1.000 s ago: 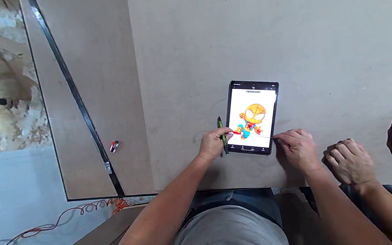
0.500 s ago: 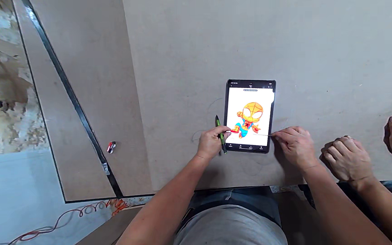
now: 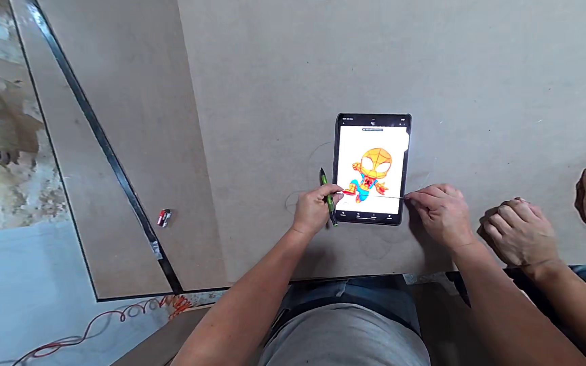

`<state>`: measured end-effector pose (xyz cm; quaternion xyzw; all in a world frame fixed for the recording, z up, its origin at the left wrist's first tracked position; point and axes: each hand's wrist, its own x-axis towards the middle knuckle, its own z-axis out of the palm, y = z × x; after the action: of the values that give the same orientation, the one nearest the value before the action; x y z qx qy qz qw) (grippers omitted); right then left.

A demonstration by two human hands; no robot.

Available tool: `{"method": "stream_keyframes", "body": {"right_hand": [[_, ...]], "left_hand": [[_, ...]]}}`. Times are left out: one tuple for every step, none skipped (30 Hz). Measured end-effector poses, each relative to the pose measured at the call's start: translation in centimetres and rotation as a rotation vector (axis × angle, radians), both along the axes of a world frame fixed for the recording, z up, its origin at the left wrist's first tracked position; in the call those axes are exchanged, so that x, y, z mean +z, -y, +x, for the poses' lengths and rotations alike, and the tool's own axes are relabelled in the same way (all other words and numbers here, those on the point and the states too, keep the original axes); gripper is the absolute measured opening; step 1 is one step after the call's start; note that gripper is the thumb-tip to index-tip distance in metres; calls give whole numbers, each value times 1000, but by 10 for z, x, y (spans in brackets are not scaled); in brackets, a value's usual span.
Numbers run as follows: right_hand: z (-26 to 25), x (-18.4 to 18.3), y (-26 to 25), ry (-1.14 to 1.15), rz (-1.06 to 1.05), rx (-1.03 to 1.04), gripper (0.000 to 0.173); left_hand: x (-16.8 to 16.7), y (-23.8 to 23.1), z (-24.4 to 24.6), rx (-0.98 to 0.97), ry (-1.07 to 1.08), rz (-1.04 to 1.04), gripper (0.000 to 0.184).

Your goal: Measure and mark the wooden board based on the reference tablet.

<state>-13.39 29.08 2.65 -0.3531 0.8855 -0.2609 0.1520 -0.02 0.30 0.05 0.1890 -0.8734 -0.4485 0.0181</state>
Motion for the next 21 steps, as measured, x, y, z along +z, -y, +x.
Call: {"method": "stream_keyframes", "body": {"right_hand": [[0, 0, 0, 4, 3, 1, 24], [0, 0, 0, 8, 10, 2, 24], [0, 0, 0, 9, 17, 4, 24], [0, -1, 0, 10, 19, 6, 24], [0, -1, 0, 7, 20, 6, 25], [0, -1, 0, 3, 20, 4, 25], [0, 0, 0, 8, 22, 0, 25], [0, 2, 0, 17, 25, -3, 24], [0, 3, 0, 24, 25, -4, 24], [-2, 1, 0, 24, 23, -5, 25], [-4, -6, -1, 9, 15, -7, 25], [-8, -20, -4, -25, 7, -11, 27], [-12, -28, -5, -41, 0, -14, 28], [-15, -31, -5, -49, -5, -17, 28], [-19, -32, -3, -49, -1, -18, 28], [-23, -31, -1, -46, 7, -17, 28], [-26, -30, 0, -41, 13, -15, 28], [-28, -30, 2, -38, 17, -16, 28], [-29, -29, 2, -37, 20, -16, 28], [-30, -30, 2, -39, 23, -12, 28], [-30, -30, 2, -37, 25, -9, 28]], "left_hand": [[0, 0, 0, 4, 1, 4, 14], [1, 0, 0, 5, 4, 4, 14], [1, 0, 0, 4, 8, 4, 14], [1, 0, 0, 2, 13, 3, 14], [1, 0, 0, 2, 14, 3, 14], [0, 0, 0, 3, 12, 2, 14], [0, 0, 0, 5, 11, 2, 14], [0, -1, -1, 9, 13, 1, 14], [1, -1, -1, 12, 18, 2, 14], [0, 0, -2, 16, 28, 3, 14], [0, 1, -4, 20, 39, 5, 15], [-1, 2, -6, 23, 46, 6, 16], [-3, 3, -8, 28, 45, 11, 16], [-4, 4, -11, 32, 38, 22, 17], [-4, 5, -15, 37, 21, 35, 16], [-4, 5, -18, 43, 8, 46, 16], [-4, 6, -21, 47, 4, 54, 15], [-4, 6, -23, 48, 2, 61, 15], [-4, 7, -24, 50, -4, 64, 16], [-5, 7, -24, 48, -13, 61, 16], [-5, 7, -24, 49, -12, 59, 16]]}}
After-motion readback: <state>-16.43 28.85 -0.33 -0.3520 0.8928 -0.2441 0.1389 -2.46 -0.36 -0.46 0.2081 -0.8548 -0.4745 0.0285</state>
